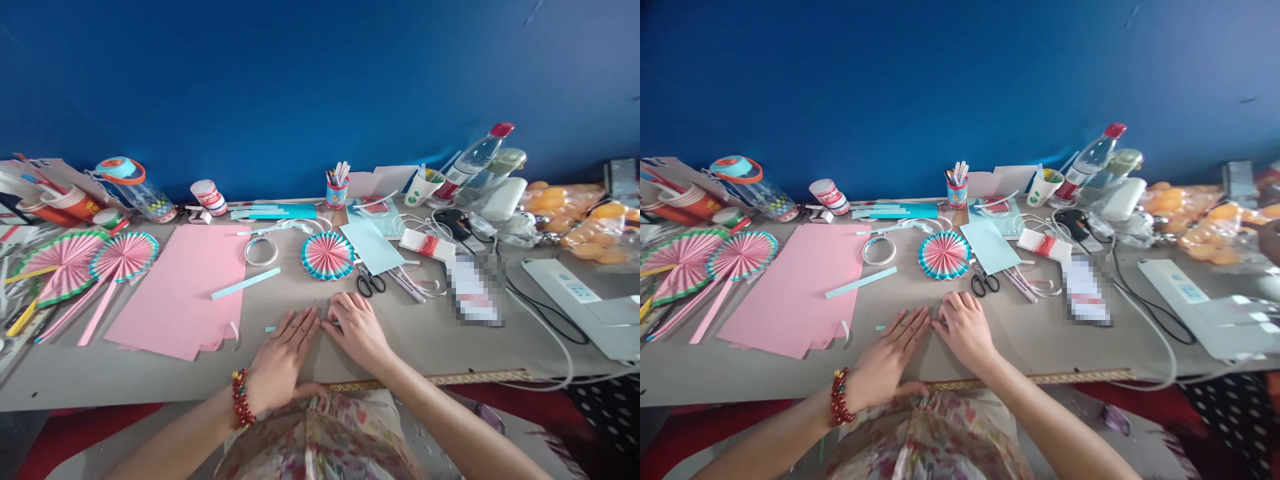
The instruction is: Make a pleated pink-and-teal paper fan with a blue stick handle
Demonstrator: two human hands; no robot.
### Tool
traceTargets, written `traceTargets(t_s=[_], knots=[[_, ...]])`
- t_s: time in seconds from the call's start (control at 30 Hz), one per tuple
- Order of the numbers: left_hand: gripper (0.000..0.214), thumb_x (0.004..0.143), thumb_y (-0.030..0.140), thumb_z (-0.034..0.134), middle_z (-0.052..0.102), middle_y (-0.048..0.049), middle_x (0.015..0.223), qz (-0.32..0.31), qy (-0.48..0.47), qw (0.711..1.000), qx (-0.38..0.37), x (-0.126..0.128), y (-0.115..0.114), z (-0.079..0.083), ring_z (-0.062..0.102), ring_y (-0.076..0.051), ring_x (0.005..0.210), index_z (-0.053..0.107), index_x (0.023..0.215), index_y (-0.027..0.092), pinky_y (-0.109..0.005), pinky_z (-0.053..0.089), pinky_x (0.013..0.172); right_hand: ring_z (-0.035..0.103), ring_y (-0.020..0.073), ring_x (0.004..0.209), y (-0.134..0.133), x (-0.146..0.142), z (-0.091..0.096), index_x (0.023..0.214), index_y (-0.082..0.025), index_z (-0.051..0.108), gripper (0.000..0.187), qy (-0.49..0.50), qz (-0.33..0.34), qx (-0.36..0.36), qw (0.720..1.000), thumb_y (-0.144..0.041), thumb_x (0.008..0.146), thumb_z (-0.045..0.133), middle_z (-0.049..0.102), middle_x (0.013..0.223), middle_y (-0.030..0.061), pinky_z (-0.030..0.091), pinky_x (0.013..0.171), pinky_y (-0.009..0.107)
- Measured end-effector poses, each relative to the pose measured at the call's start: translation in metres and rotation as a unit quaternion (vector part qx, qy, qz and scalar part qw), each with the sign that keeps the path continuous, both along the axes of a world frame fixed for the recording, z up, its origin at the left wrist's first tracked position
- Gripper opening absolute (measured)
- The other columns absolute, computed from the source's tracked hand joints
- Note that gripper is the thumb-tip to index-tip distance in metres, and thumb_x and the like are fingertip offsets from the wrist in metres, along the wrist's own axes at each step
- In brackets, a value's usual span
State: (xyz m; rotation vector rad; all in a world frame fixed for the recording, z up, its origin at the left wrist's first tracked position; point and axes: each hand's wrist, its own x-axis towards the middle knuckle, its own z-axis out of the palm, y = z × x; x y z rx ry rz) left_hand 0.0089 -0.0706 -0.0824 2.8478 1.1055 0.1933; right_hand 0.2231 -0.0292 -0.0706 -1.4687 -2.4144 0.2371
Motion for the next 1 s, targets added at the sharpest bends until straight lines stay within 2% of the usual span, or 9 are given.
traceTargets(t_s=[0.23,0.37,0.43,0.5,0.57,0.67,0.8,1.0], knots=[[0.104,0.086,0.08,0.032,0.017,-0.0176,0.163,-0.004,-0.006,1.0,-0.013,-0.001,0.0,0.002,0.018,-0.032,0.151,0.011,0.157,0.008,-0.048,0.012,0.122,0.054,0.0236,0.095,-0.007,0.029,-0.009,0.082,-0.02,0.055,0.017,0.033,-0.048,0.007,0.998,-0.031,0.096,0.054,0.06,0.103,0.0074,0.042,0.087,0.038],[0.109,0.082,0.084,0.031,0.018,-0.0182,0.163,-0.002,-0.001,1.0,-0.015,0.0,0.0,0.002,0.017,-0.033,0.151,0.012,0.157,0.008,-0.049,0.011,0.122,0.057,0.0242,0.097,-0.012,0.042,-0.007,0.089,-0.019,0.06,0.018,0.053,-0.057,0.028,0.997,-0.026,0.099,0.046,0.063,0.101,0.0093,0.045,0.088,0.039],[0.11,0.081,0.085,0.031,0.019,-0.0183,0.162,-0.003,-0.003,1.0,-0.013,0.0,-0.001,0.002,0.018,-0.033,0.151,0.012,0.157,0.008,-0.049,0.012,0.122,0.057,0.0245,0.104,-0.017,0.037,-0.003,0.106,-0.018,0.064,0.023,0.054,-0.034,0.049,0.997,-0.024,0.1,0.042,0.066,0.11,0.0103,0.045,0.094,0.04],[0.109,0.082,0.084,0.032,0.019,-0.018,0.162,-0.002,-0.003,1.0,-0.01,0.001,-0.001,0.002,0.018,-0.032,0.151,0.011,0.157,0.008,-0.048,0.013,0.122,0.054,0.0245,0.117,-0.024,0.026,0.0,0.127,-0.02,0.06,0.032,0.035,0.021,0.052,0.998,-0.024,0.101,0.041,0.064,0.128,0.0085,0.042,0.103,0.041],[0.106,0.084,0.082,0.033,0.019,-0.0176,0.163,-0.001,-0.001,1.0,-0.008,0.002,0.0,0.003,0.016,-0.032,0.151,0.011,0.157,0.008,-0.048,0.013,0.122,0.051,0.0245,0.125,-0.031,0.016,0.001,0.136,-0.022,0.055,0.038,0.009,0.071,0.049,0.996,-0.028,0.101,0.043,0.059,0.139,0.0052,0.036,0.11,0.043],[0.103,0.086,0.08,0.031,0.017,-0.0169,0.163,0.001,0.004,1.0,-0.003,0.0,0.0,0.004,0.015,-0.031,0.151,0.013,0.157,0.008,-0.047,0.013,0.122,0.048,0.0257,0.13,-0.038,0.013,-0.002,0.142,-0.023,0.051,0.043,-0.021,0.084,0.059,0.994,-0.031,0.101,0.043,0.054,0.145,0.0014,0.032,0.114,0.046],[0.096,0.089,0.076,0.029,0.018,-0.0154,0.163,0.023,0.032,0.999,0.017,-0.019,-0.007,0.006,0.017,-0.029,0.151,0.014,0.157,0.009,-0.046,0.012,0.122,0.044,0.0252,0.135,-0.041,0.026,-0.007,0.145,-0.025,0.048,0.044,-0.055,0.075,0.062,0.994,-0.027,0.101,0.042,0.048,0.15,-0.0023,0.032,0.113,0.045],[0.089,0.093,0.07,0.029,0.024,-0.0161,0.161,0.105,0.066,0.991,0.052,-0.059,-0.029,0.011,0.022,-0.029,0.15,0.016,0.157,0.009,-0.05,0.009,0.122,0.042,0.0238,0.139,-0.044,0.034,-0.013,0.149,-0.025,0.042,0.049,-0.06,0.066,0.06,0.994,-0.024,0.1,0.042,0.045,0.152,-0.0023,0.035,0.114,0.044]])
